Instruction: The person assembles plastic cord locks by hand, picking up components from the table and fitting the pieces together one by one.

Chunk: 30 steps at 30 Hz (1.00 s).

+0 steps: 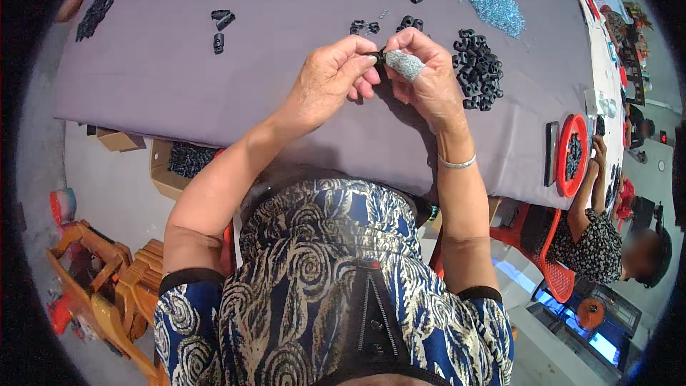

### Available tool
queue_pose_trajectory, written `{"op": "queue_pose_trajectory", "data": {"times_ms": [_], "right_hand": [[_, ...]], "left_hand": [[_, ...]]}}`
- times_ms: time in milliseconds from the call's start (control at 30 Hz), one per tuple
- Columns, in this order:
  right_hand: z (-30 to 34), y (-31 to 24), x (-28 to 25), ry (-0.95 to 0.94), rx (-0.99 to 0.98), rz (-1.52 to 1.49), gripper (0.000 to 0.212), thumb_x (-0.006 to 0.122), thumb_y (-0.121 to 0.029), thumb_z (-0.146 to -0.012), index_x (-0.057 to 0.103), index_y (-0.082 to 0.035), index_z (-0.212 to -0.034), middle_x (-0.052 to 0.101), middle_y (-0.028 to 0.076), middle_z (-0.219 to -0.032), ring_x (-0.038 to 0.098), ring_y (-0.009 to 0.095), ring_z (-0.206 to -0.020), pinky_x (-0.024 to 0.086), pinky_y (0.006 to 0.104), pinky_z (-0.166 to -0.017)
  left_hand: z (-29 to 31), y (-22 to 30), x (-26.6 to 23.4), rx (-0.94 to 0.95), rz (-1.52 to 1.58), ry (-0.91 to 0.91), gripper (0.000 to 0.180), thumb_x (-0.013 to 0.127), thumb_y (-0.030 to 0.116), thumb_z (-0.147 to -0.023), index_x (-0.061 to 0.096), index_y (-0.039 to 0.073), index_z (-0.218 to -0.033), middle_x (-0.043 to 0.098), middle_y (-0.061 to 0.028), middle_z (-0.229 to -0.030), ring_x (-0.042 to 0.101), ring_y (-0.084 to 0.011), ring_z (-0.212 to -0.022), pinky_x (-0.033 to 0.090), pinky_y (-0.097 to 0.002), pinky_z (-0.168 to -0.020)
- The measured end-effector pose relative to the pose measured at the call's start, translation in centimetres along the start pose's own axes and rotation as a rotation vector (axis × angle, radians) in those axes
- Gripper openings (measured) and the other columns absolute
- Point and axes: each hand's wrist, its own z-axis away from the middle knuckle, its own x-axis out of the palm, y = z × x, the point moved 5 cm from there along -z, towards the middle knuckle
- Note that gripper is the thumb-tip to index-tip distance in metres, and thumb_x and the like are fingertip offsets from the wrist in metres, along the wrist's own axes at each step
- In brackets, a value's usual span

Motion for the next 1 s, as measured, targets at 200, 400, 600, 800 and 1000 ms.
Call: {"op": "queue_pose_trajectory", "data": {"times_ms": [200,400,600,800,1000], "right_hand": [[0.1,-0.1,0.0,-0.013,0.003,0.091,0.011,0.061,-0.016,-0.090,0.056,-0.006,-0.087,0.053,-0.002,-0.067,0.044,0.003,-0.049,0.034,0.0172,-0.040],[0.1,-0.1,0.0,-0.056,-0.026,0.129,0.011,0.061,-0.015,-0.091,0.056,-0.005,-0.088,0.057,0.000,-0.069,0.047,0.003,-0.050,0.036,0.0169,-0.040],[0.1,0.1,-0.4,-0.141,0.019,0.129,0.010,0.061,-0.012,-0.090,0.055,-0.004,-0.088,0.058,0.003,-0.072,0.049,0.004,-0.050,0.037,0.0167,-0.038],[0.3,0.1,-0.1,-0.145,-0.010,0.175,0.006,0.056,-0.005,-0.089,0.054,-0.004,-0.083,0.059,0.002,-0.069,0.050,0.005,-0.045,0.038,0.0182,-0.037],[0.5,0.2,0.4,-0.060,-0.101,0.202,0.005,0.055,-0.001,-0.088,0.055,-0.004,-0.084,0.061,0.002,-0.071,0.051,0.005,-0.046,0.040,0.0200,-0.037]], "left_hand": [[0.0,-0.2,-0.1,0.017,-0.017,0.002,0.024,0.047,0.019,-0.099,0.055,0.000,-0.113,0.062,-0.0029,-0.082,0.059,-0.0076,-0.068,0.048,-0.0200,-0.059],[0.0,-0.3,-0.1,0.008,-0.037,0.008,0.024,0.047,0.018,-0.099,0.055,0.000,-0.112,0.062,-0.0030,-0.082,0.060,-0.0076,-0.068,0.048,-0.0198,-0.058],[0.2,0.3,0.0,0.000,-0.122,-0.022,0.021,0.045,0.016,-0.098,0.059,0.002,-0.107,0.060,-0.0025,-0.078,0.058,-0.0072,-0.065,0.050,-0.0228,-0.059],[0.4,0.3,0.1,0.027,-0.195,-0.027,0.021,0.045,0.014,-0.099,0.058,0.000,-0.108,0.060,-0.0020,-0.077,0.058,-0.0057,-0.063,0.047,-0.0190,-0.056],[0.3,0.5,0.1,0.052,-0.278,0.057,0.020,0.046,0.013,-0.098,0.059,0.000,-0.106,0.060,-0.0008,-0.077,0.058,-0.0053,-0.063,0.048,-0.0195,-0.055]]}}
